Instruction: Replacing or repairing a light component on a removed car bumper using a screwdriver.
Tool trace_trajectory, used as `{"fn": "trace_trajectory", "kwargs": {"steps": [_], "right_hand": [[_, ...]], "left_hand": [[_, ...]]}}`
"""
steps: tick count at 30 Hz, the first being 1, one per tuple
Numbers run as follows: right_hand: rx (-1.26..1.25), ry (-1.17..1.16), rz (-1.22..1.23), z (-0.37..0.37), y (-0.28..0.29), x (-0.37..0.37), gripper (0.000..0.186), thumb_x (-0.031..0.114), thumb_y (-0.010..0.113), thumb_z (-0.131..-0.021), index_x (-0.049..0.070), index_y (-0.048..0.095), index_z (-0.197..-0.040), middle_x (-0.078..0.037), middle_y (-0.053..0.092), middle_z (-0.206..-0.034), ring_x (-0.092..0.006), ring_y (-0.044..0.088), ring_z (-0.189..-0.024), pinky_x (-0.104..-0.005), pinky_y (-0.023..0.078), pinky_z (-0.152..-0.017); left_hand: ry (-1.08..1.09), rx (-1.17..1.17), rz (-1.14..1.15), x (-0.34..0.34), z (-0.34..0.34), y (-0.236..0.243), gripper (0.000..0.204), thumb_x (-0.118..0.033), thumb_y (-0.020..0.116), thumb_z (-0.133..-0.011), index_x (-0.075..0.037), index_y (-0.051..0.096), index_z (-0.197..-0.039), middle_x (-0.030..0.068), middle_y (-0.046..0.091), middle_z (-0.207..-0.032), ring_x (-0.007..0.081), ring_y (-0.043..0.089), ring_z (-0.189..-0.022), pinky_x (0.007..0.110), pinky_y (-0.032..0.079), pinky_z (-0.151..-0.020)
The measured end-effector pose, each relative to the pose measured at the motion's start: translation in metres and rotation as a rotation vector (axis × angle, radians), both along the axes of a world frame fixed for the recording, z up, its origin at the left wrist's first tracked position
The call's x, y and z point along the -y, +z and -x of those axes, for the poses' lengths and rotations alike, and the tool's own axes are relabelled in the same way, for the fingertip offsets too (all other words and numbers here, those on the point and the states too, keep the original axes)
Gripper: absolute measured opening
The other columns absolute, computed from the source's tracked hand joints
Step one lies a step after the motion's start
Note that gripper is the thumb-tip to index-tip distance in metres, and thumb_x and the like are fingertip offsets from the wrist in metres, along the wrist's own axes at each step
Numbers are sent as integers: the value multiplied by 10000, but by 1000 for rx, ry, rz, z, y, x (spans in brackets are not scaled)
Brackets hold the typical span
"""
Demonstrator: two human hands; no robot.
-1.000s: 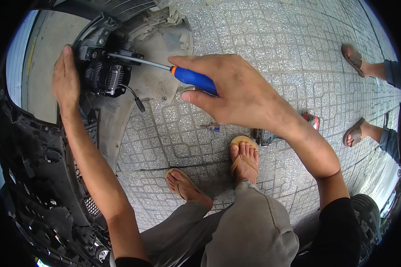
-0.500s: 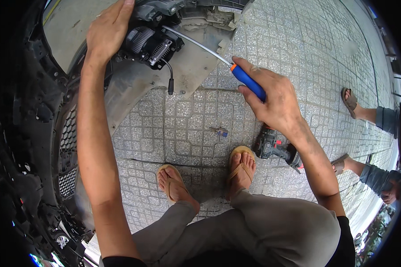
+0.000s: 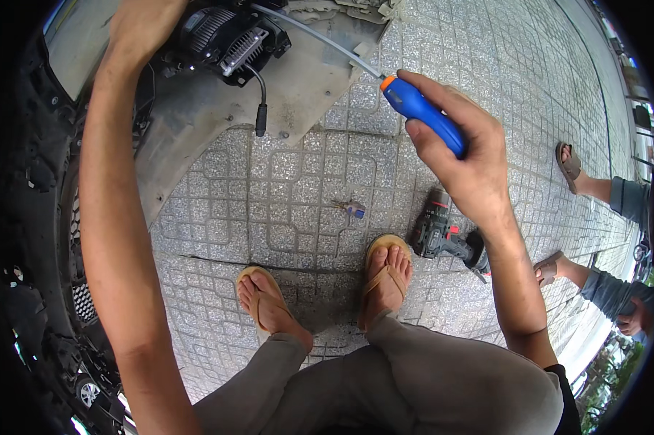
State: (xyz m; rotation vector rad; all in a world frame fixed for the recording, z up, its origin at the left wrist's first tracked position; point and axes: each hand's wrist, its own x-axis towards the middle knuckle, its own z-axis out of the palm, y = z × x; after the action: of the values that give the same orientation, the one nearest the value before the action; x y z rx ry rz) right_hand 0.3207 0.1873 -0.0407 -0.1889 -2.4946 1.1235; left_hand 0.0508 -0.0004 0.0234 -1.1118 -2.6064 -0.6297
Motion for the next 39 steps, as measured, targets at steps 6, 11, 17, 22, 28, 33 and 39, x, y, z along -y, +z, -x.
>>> {"fn": "trace_trajectory", "kwargs": {"steps": [6, 11, 17, 22, 28, 33, 39], "right_hand": [[115, -55, -102, -7, 8, 3, 447, 159, 678, -908, 25, 648, -1334, -50, 619, -847, -99, 495, -603, -278, 391, -525], [174, -15, 1776, -12, 3, -1, 551, 388, 495, -1028, -83, 570, -1305, -130, 658, -935, -63, 469, -548, -197, 309, -403], [273, 128, 1780, -14, -13, -8, 561, 362, 432, -1065, -110, 468, -1367, -134, 681, -875, -28, 404, -461, -162, 215, -317], [87, -45, 22, -9, -3, -11, 409, 132, 770, -807, 70, 718, -1208, -124, 648, -789, -188, 654, -631, -326, 526, -566], [207, 72, 1618, -15, -9, -6, 584, 498, 598, -988, 46, 584, -1357, -47, 617, -801, -156, 569, -631, -283, 376, -480], [118, 69, 1806, -25, -23, -9, 687, 579, 424, -1036, 10, 497, -1414, -47, 595, -813, -116, 512, -616, -243, 323, -453], [82, 85, 271, -15, 5, -7, 543, 86, 768, -842, 9, 602, -1354, -101, 717, -1081, -250, 679, -933, -384, 532, -902]], "left_hand": [[81, 47, 33, 10, 44, -20, 619, -546, 424, -1047, -67, 588, -1403, 158, 597, -1422, 310, 523, -1354, 356, 362, -1131], [82, -2, 17, 11, 49, -28, 593, -557, 417, -1039, -100, 609, -1364, 170, 628, -1356, 347, 550, -1299, 387, 387, -1091], [135, 28, 21, 5, 41, -21, 545, -559, 406, -1040, -140, 642, -1297, 180, 674, -1242, 386, 594, -1207, 427, 436, -1010], [54, -87, 46, 4, 39, -19, 498, -490, 419, -1060, -98, 650, -1261, 193, 683, -1195, 398, 608, -1160, 437, 452, -976], [100, -8, 52, 5, 33, -14, 453, -442, 415, -1067, -107, 665, -1242, 180, 693, -1185, 383, 623, -1153, 445, 461, -983], [62, -3, 65, -3, 29, -10, 462, -446, 394, -1063, -122, 666, -1249, 137, 691, -1217, 355, 600, -1188, 441, 440, -1023], [2, 91, -116, 19, 34, -3, 423, -380, 447, -1072, -70, 660, -1265, 149, 688, -1215, 317, 608, -1188, 388, 438, -1032]]}}
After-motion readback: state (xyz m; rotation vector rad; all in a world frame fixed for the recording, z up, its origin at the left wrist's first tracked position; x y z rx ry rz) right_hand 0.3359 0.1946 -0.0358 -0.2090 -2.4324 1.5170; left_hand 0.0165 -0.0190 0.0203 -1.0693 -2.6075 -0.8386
